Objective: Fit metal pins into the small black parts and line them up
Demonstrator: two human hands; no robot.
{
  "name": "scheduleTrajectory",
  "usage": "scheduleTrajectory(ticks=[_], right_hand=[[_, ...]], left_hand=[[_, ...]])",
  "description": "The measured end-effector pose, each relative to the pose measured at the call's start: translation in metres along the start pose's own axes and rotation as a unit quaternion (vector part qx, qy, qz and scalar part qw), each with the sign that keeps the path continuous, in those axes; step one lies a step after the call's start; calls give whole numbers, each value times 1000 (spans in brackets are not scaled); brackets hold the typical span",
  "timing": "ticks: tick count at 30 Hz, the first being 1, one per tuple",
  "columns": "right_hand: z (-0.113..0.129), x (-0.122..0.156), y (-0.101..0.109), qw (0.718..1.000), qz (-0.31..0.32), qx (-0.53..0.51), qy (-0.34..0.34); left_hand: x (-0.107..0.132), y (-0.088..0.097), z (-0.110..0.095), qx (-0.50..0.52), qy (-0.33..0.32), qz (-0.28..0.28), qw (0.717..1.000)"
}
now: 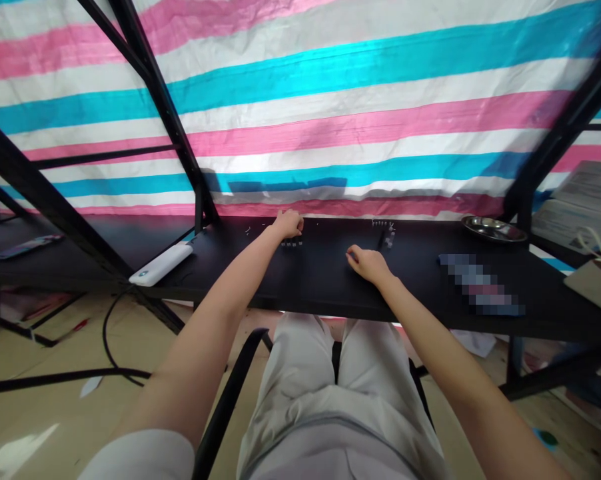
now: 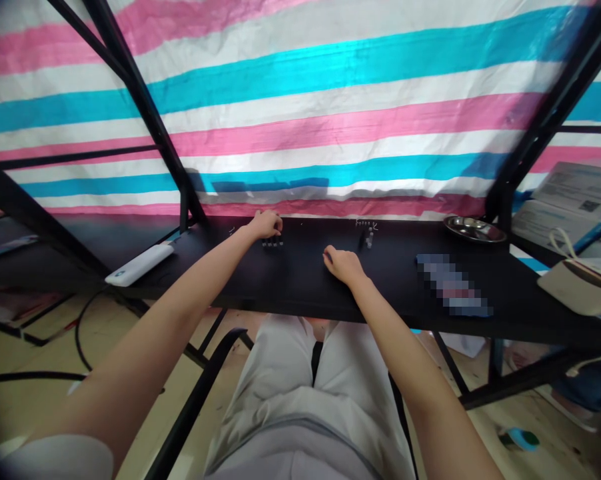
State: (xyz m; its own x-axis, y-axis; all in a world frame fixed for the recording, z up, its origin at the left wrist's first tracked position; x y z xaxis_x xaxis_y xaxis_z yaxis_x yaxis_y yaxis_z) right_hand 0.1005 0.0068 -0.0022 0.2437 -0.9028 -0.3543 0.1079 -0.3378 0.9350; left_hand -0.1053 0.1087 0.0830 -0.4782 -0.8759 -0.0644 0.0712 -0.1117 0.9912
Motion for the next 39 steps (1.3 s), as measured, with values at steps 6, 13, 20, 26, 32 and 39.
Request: scheduleTrajectory(ticks=[6,13,20,26,32,39], right_hand=[[-1,0,0,1000,1,-3,-2],[-1,-1,-2,1000,12,-8,-8],[-1,0,0,1000,26,-12,-14],[-1,0,1,1000,14,-15,-11],[-2,0,3,1000,16,-20,-16],[-7,1,5,997,-24,-66,-29]], left_hand=[[0,-3,-2,4,0,5,1000],[0,-4,-3,-6,-5,15,1000],[-2,-6,-3,-14,-11,12,1000],[-2,-8,-3,-8,-7,15,1000],[-2,-8,-1,-2,-8,11,1000],[-1,0,-10,-1,-12,1,1000]])
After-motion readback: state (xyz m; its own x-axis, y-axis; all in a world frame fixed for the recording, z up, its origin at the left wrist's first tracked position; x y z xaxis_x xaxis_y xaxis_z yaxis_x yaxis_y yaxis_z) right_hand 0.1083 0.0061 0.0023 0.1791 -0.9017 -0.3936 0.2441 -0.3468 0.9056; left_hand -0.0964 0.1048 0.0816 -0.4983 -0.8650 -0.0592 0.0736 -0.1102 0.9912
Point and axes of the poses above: each hand's wrist, its own x-axis away from the middle knuckle, its own y-axis out of the back of the hand, z = x × y, the point moved 5 cm from there along -x, towards the middle knuckle, and after that the axes turned 4 degrees about z, right-handed, at the moved point
